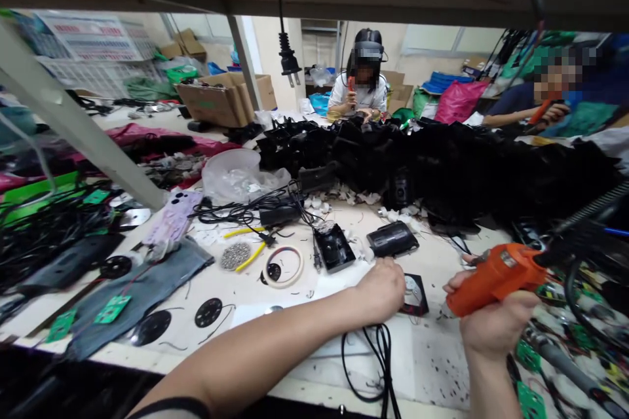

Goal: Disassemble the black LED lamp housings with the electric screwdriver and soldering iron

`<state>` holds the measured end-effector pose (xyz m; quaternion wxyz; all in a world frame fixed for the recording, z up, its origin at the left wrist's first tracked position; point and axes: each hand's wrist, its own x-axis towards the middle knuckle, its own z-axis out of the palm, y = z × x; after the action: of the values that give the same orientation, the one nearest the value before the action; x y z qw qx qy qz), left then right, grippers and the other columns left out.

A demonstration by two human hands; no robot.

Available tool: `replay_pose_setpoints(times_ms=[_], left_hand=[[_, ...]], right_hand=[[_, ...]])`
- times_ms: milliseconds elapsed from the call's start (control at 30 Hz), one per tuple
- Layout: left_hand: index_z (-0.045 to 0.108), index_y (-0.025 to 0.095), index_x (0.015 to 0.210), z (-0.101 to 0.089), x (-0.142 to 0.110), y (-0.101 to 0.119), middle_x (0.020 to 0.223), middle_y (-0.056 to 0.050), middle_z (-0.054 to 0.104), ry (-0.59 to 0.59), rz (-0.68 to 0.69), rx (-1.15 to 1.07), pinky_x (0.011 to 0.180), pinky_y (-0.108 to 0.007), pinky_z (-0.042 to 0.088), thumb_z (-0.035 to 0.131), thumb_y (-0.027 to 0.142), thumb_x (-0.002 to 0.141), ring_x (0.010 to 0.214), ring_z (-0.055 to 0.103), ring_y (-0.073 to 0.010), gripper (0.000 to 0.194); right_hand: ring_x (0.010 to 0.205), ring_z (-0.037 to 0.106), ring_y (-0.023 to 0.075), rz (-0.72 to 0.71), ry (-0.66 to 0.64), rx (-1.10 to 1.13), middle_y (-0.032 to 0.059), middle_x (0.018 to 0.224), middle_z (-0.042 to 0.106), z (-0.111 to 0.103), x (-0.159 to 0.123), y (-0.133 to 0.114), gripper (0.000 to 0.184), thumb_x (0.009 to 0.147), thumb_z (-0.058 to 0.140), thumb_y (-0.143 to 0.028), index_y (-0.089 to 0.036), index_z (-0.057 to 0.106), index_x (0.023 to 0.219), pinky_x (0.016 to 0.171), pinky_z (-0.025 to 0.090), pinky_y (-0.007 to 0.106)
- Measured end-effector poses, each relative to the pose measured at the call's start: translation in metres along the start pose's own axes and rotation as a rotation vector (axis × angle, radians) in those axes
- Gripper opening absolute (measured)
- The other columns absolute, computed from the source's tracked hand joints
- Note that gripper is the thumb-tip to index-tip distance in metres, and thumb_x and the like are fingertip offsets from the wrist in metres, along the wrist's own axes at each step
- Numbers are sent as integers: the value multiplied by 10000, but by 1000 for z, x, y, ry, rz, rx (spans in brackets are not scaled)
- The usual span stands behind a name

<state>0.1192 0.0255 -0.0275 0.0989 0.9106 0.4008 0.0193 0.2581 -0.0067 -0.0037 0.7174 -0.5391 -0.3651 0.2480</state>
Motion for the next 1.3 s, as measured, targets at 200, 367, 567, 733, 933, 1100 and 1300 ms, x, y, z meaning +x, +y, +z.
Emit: replay_pose_setpoints(times_ms=[200, 367, 567, 733, 933, 1100, 1300], left_hand=[[621, 8, 971, -5, 0, -7, 945, -222, 650, -27, 53, -10, 804, -377, 474, 442, 42, 791, 918, 604, -294, 256], [623, 13, 969, -19, 1, -10, 947, -206, 656, -72, 87, -19, 809, -350, 487, 458, 51, 787, 892, 621, -273, 248], [619, 28, 962, -25, 4, -11, 953, -194, 662, -115, 81, -21, 797, -343, 507, 472, 83, 819, 885, 639, -271, 212], [606, 27, 1001, -30, 5, -9, 960, -198, 662, -147, 78, -6, 811, -353, 509, 462, 97, 848, 919, 644, -283, 222], [597, 42, 978, -31, 4, -10, 965, -190, 653, -152, 59, 3, 824, -350, 500, 467, 65, 826, 920, 636, -275, 201], [598, 62, 933, -30, 5, -18, 926, -168, 650, -141, 49, -33, 786, -343, 502, 455, 70, 821, 860, 632, -258, 183], [582, 126, 840, -30, 7, -25, 830, -88, 627, -125, 59, -92, 695, -284, 499, 453, 113, 827, 731, 611, -194, 131]], right_hand=[[529, 578, 201, -103, -82, -172, 51, 595, 604, -9, -1, 15, 774, 796, 202, -819, -154, 596, 767, 562, 467, 357], [826, 616, 258, -218, -116, -466, 108, 894, 635, -25, -8, 15, 568, 877, 378, -664, -147, 575, 1007, 771, 471, 426], [877, 580, 213, -496, -91, -646, 75, 963, 559, -37, -38, 24, 226, 835, 576, -207, -186, 557, 1060, 793, 517, 378], [1377, 337, 240, -215, -689, -667, 102, 1459, 385, -29, -34, 40, 780, 710, 523, -50, -229, 322, 1442, 1136, 326, 464], [1299, 449, 247, -62, -842, -700, 118, 1381, 510, -22, -16, 42, 813, 708, 647, -86, -197, 349, 1457, 1123, 344, 456], [1238, 486, 263, -90, -796, -727, 122, 1309, 559, -23, -21, 42, 826, 696, 711, -103, -187, 373, 1444, 1082, 385, 456], [1225, 480, 273, -58, -789, -788, 137, 1294, 564, -18, -25, 32, 783, 703, 715, -104, -142, 404, 1420, 1077, 391, 446]])
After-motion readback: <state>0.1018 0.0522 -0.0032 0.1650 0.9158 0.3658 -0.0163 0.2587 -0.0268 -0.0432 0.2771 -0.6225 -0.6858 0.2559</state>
